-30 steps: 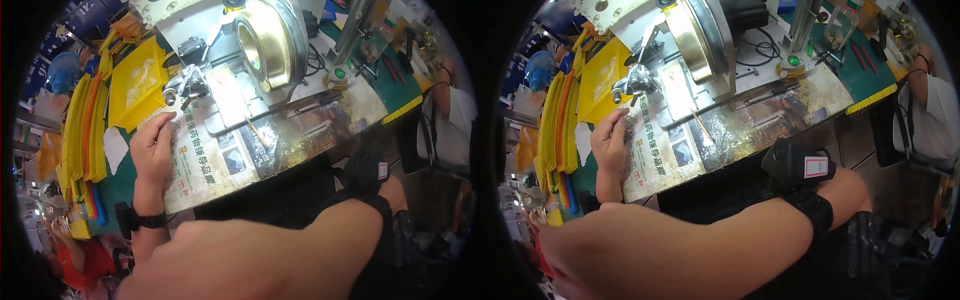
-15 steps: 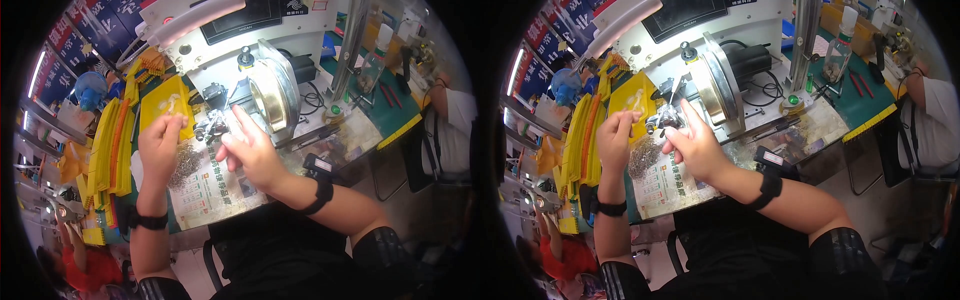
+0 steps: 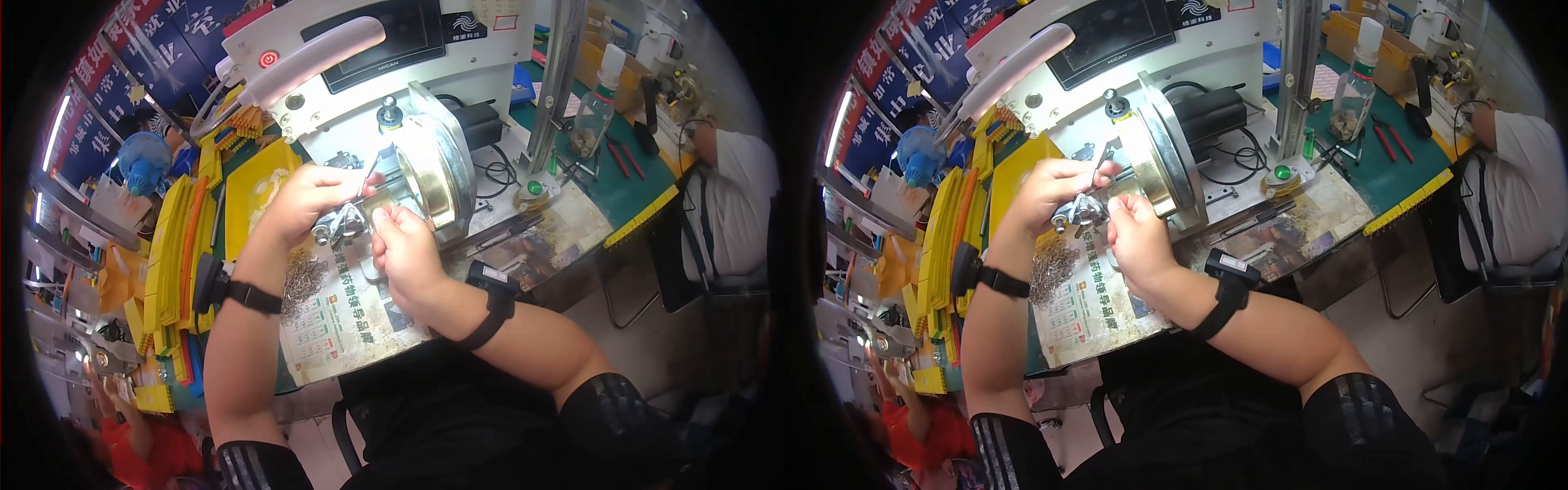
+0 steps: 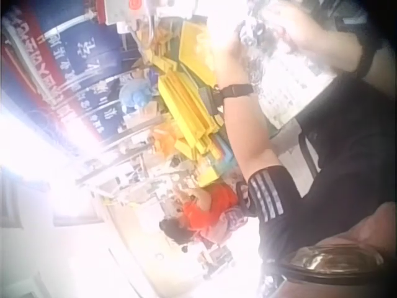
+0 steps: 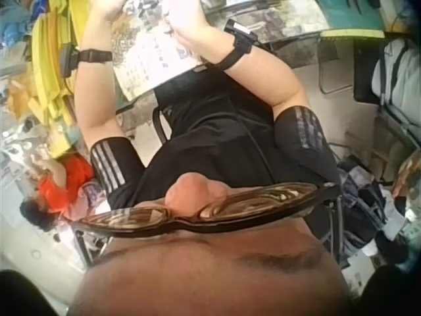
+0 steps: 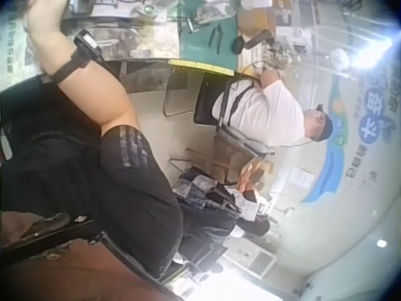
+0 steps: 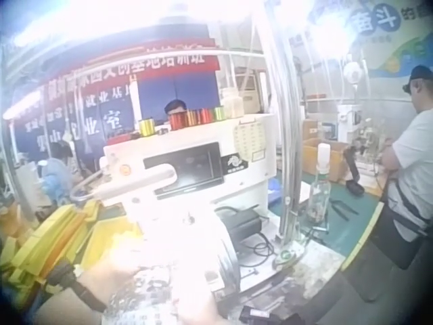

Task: Assembling and gluing small components using tweezers at a fabrication workbench.

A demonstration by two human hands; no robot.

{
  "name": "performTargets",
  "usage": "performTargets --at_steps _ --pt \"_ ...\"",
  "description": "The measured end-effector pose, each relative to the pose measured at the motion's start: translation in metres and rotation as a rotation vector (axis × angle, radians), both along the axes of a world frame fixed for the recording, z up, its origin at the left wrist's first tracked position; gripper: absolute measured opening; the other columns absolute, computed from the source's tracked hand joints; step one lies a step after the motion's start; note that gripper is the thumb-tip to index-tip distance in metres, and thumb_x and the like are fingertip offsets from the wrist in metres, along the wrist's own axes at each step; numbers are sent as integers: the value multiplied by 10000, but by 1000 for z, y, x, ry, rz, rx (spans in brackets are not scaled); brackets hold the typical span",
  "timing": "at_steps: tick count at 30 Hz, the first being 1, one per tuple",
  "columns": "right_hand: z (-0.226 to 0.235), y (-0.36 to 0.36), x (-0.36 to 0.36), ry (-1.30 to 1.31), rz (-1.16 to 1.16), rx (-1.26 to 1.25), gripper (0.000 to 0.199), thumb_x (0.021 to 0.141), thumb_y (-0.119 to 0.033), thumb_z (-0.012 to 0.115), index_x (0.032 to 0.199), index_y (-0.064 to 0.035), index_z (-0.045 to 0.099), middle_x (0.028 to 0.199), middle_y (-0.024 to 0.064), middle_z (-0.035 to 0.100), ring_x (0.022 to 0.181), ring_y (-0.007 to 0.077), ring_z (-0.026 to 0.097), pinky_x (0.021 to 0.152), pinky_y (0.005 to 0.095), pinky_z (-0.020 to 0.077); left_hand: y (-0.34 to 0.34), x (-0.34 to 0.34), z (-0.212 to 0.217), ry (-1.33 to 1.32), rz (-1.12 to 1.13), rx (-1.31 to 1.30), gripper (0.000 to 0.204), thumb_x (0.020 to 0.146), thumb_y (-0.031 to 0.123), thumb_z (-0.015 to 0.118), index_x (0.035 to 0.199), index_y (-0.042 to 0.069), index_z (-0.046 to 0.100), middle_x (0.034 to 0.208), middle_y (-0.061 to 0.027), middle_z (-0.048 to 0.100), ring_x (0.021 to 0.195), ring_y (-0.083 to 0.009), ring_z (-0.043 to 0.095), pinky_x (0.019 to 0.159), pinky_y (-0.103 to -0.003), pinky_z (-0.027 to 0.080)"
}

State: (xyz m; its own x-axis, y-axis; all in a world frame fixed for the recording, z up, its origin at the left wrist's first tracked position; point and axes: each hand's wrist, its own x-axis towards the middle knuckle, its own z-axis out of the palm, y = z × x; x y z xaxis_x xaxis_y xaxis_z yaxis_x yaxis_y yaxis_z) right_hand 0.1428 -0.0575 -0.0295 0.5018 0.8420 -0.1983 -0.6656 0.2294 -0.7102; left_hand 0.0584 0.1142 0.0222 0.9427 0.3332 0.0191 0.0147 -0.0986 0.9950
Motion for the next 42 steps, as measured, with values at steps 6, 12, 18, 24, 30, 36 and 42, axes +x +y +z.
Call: performTargets --at_steps 6,12,18,24,30,36,42 --pt "8 9 15 -21 103 -42 149 1085 -224 504 1020 -108 570 710 -35 508 562 65 428 494 225 339 -18 7 25 10 -51 97 181 921 176 731 979 6 706 1106 -66 731 937 -156 674 836 -301 522" --pt "20 -32 15 -58 313 132 176 1062 -243 527 1055 -72 567 762 -24 500 592 55 429 511 211 337 -98 -39 40 -256 338 1236 87 860 -6 703 900 29 635 842 -100 647 745 -249 609 678 -346 469" --pt "14 -38 4 -98 227 243 117 1016 -141 539 1082 -56 587 797 -16 548 633 47 463 552 214 372 -125 -36 10 -371 294 1314 263 698 -52 685 925 80 672 787 -79 611 705 -288 592 616 -397 442" --pt "2 -125 -9 -468 345 233 86 1044 -126 536 1076 -46 535 859 -4 541 757 40 498 672 226 431 -192 -75 -12 -368 19 1233 321 662 113 679 976 57 713 840 -53 625 700 -217 621 601 -345 465" --pt "0 -47 19 -101 439 91 158 1097 -233 481 1117 -80 514 702 -20 499 544 66 396 508 235 354 -172 -75 -16 -316 38 1252 251 699 60 721 950 73 719 851 -66 654 735 -240 637 633 -365 483" --pt "6 -29 18 -168 304 65 169 1095 -270 499 1083 -102 507 688 -20 491 511 65 381 476 229 328 -108 -74 -4 -157 661 1136 209 861 118 757 1036 29 684 932 -146 686 839 -290 669 772 -367 525" --pt "12 -7 14 -393 113 198 191 1081 -250 529 1041 -64 529 743 -20 518 634 44 443 563 218 377 -78 -62 -63 15 510 819 238 943 220 706 960 -16 683 853 -167 680 779 -299 674 720 -376 525"
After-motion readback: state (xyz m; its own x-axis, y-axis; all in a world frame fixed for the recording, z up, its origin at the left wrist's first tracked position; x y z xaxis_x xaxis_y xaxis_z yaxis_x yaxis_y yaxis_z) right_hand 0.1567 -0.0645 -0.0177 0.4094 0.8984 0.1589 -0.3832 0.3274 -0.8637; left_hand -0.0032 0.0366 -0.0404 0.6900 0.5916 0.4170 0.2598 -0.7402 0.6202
